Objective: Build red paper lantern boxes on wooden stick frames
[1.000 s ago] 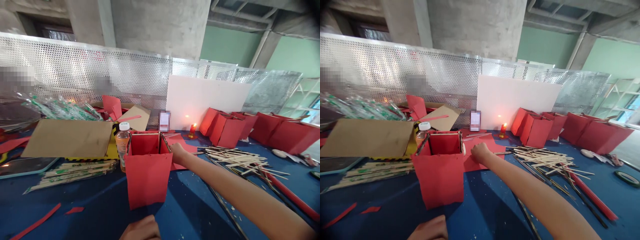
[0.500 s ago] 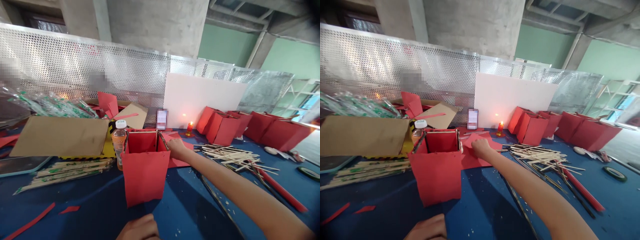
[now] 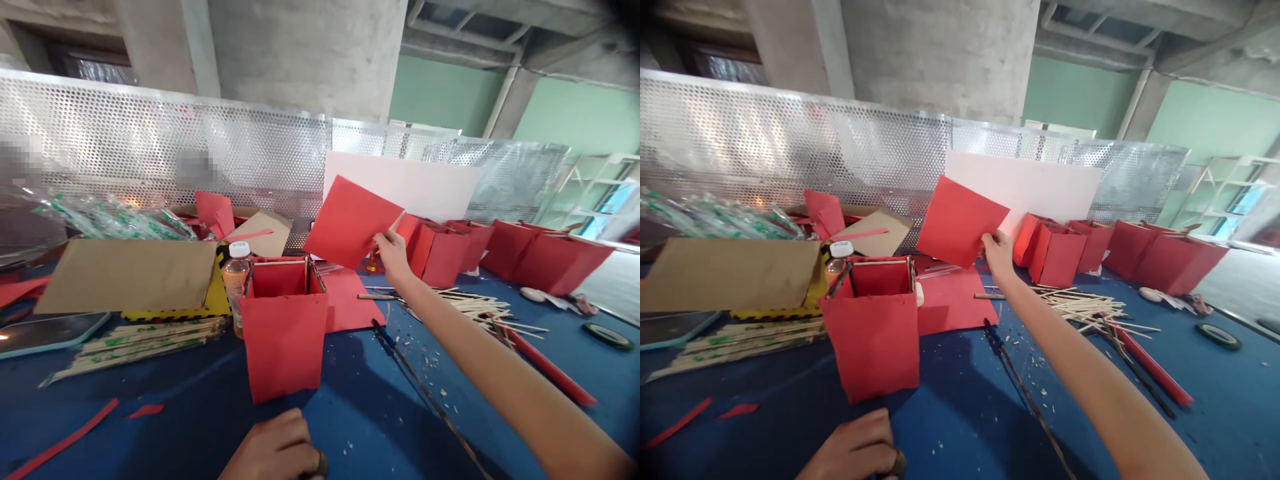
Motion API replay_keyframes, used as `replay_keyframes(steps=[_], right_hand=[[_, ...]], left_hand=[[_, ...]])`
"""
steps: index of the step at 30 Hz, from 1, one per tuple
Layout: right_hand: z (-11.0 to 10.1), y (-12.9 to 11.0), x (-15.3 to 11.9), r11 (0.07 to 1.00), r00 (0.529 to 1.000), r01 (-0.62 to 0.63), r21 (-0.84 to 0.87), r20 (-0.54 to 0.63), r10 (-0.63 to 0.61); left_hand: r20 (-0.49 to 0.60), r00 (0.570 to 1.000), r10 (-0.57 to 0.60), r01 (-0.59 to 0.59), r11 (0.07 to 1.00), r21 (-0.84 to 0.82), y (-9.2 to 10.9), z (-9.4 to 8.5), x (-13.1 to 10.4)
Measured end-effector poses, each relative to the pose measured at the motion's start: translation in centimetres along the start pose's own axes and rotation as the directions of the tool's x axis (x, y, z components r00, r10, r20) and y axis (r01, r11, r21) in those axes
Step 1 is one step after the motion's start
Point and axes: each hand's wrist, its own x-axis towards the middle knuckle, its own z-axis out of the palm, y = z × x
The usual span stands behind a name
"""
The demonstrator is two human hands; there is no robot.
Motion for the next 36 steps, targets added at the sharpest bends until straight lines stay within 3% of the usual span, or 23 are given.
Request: replay_keyframes(steps=[5, 8, 11, 12, 14, 16, 22, 27, 30, 33, 36], right_hand=[[-2.6, -0.4, -1.4, 0.965, 0.990, 0.053, 0.258, -0.139, -0.017], [-5.0, -1.1, -2.7, 0.924, 0.975, 0.121, 0.364, -0.217, -0.042], [-7.5, -1.7, -4.8, 0.879, 0.965, 0.166, 0.447, -0.257, -0.052], [-8.2, -1.8, -5.6, 0.867, 0.967, 0.163, 0.471, -0.251, -0.046], [-9.3, -1.9, -7.6, 0.848, 0.976, 0.129, 0.514, -0.217, -0.017], [-10.1, -1.7, -9.8, 0.833, 0.985, 0.073, 0.548, -0.172, 0.027], [-10.9, 0.0, -16.5, 0.833, 0.991, -0.048, 0.551, -0.078, 0.109], [-12.0, 2.1, -16.8, 0.907, 0.992, -0.016, 0.422, -0.105, 0.066], [-12.0, 3.2, -15.5, 0.962, 0.986, 0.080, 0.261, -0.161, -0.039], [-11.3, 3.8, -15.5, 0.972, 0.961, 0.231, 0.049, -0.170, -0.220], [-10.5, 3.7, -16.9, 0.880, 0.888, 0.451, -0.149, -0.031, -0.460]], left_hand=[[0.005, 1.000, 0.025, -0.026, 0.994, 0.105, 2.6, -1.8, 1.2], [0.029, 0.997, -0.066, 0.060, 0.984, 0.169, 4.4, -2.8, 1.7], [-0.016, 0.986, -0.168, 0.169, 0.985, 0.047, 4.9, -2.0, 2.4], [-0.041, 0.967, -0.253, 0.251, 0.967, -0.047, 4.8, -1.4, 2.9], [-0.077, 0.873, -0.482, 0.434, 0.838, -0.331, 4.5, 0.1, 4.3], [0.026, 0.732, -0.681, 0.517, 0.530, -0.672, 4.2, 1.5, 6.2], [0.015, 0.646, -0.763, 0.346, 0.276, -0.897, 4.3, 4.4, 12.5], [-0.005, 0.557, -0.831, 0.200, 0.140, -0.970, 3.2, 6.2, 14.4], [0.026, 0.540, -0.841, 0.189, 0.091, -0.978, 1.8, 7.0, 13.8], [0.051, 0.550, -0.833, 0.173, 0.054, -0.984, 0.8, 7.3, 13.1], [0.056, 0.572, -0.819, 0.134, 0.025, -0.991, 0.6, 7.0, 13.0]])
